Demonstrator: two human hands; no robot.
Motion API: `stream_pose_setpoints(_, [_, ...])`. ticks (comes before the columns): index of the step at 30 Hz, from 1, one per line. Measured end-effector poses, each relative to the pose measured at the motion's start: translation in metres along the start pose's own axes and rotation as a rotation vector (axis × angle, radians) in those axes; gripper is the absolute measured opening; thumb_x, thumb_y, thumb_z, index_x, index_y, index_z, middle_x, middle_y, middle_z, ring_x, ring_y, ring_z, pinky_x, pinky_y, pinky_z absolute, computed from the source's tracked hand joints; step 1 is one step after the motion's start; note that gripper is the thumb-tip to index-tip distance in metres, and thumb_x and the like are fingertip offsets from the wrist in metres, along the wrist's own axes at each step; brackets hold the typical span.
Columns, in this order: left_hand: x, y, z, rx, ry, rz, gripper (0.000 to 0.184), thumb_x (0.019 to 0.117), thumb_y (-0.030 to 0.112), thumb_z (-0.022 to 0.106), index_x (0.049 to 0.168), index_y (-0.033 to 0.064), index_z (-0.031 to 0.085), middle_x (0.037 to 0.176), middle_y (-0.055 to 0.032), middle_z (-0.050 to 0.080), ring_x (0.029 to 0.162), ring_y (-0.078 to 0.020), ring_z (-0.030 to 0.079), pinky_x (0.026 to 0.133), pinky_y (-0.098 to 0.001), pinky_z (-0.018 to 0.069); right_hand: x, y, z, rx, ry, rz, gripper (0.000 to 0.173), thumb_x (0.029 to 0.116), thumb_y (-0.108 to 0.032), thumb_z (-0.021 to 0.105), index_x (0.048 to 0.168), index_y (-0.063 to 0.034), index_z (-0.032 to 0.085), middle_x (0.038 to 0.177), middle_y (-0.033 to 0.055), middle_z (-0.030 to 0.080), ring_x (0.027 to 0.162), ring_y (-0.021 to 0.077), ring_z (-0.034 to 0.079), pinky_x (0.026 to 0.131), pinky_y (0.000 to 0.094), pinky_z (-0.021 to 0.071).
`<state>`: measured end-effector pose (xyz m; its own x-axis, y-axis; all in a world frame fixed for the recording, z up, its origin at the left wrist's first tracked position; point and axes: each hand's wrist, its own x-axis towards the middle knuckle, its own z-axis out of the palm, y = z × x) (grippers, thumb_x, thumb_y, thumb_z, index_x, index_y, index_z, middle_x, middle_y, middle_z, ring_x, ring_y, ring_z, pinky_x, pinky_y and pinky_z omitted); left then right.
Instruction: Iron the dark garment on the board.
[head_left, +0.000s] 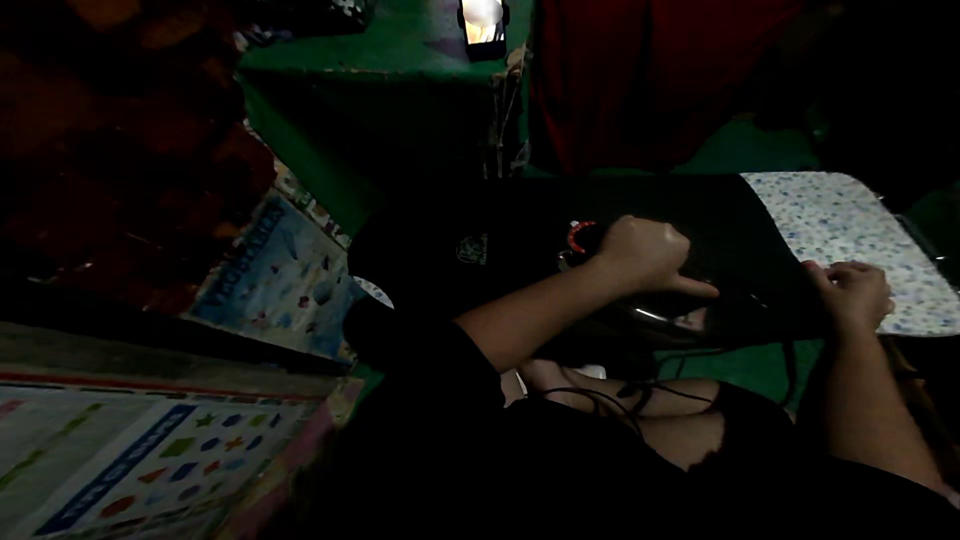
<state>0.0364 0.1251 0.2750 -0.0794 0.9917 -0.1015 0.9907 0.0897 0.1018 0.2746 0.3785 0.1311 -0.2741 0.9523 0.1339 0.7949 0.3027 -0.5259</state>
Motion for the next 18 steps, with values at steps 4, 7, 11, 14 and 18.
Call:
stream_pose_setpoints(4, [0.004,-0.048,-0.010,0.011,0.019,-0.128,0.074,0.0945,0.071,0.051,0.101,-0.0006,0.070,0.103,-0.0210,0.070,0.104,-0.0374,0.068,0.083,-0.0566,0.0517,-0.002,-0.004,-0.001,0.008,-0.001,0.010,0.052,0.1055,-0.040,0.056,0.119,0.0091,0.067,0.147,0.0331,0.049,0.137,0.0514,0.045,0.111,0.0706,0.0301])
stream_pose_setpoints(7, [0.014,-0.093,-0.017,0.046,0.039,-0.261,0.075,0.0941,0.073,0.050,0.103,0.0004,0.070,0.106,-0.0214,0.070,0.107,-0.0383,0.068,0.084,-0.0586,0.0519,0.000,-0.004,0.000,0.011,-0.002,0.008,0.051,0.1053,-0.040,0.056,0.117,0.0086,0.068,0.146,0.0336,0.050,0.136,0.0521,0.045,0.110,0.0712,0.0304])
stream_pose_setpoints(11, [0.031,-0.149,-0.026,0.067,0.056,-0.413,0.078,0.0927,0.075,0.050,0.107,0.0008,0.070,0.112,-0.0231,0.069,0.112,-0.0402,0.066,0.088,-0.0615,0.0506,0.004,-0.008,0.000,0.019,-0.005,0.007,0.051,0.1056,-0.039,0.057,0.119,0.0093,0.068,0.147,0.0338,0.049,0.137,0.0529,0.044,0.111,0.0717,0.0291])
stream_pose_setpoints(14, [0.046,-0.177,-0.029,0.071,0.084,-0.478,0.080,0.0919,0.076,0.050,0.107,0.0009,0.070,0.114,-0.0230,0.069,0.114,-0.0400,0.065,0.090,-0.0617,0.0503,0.011,-0.013,0.001,0.012,-0.008,0.024,0.052,0.1046,-0.041,0.058,0.117,0.0079,0.068,0.146,0.0331,0.050,0.137,0.0530,0.044,0.110,0.0729,0.0294])
stream_pose_setpoints(18, [0.063,-0.186,-0.034,0.062,0.085,-0.563,0.082,0.0925,0.076,0.048,0.108,-0.0022,0.069,0.117,-0.0253,0.067,0.117,-0.0410,0.064,0.091,-0.0624,0.0493,0.015,-0.024,0.002,0.005,-0.011,0.028,0.052,0.1048,-0.042,0.058,0.116,0.0082,0.069,0.145,0.0337,0.051,0.137,0.0535,0.044,0.109,0.0744,0.0287])
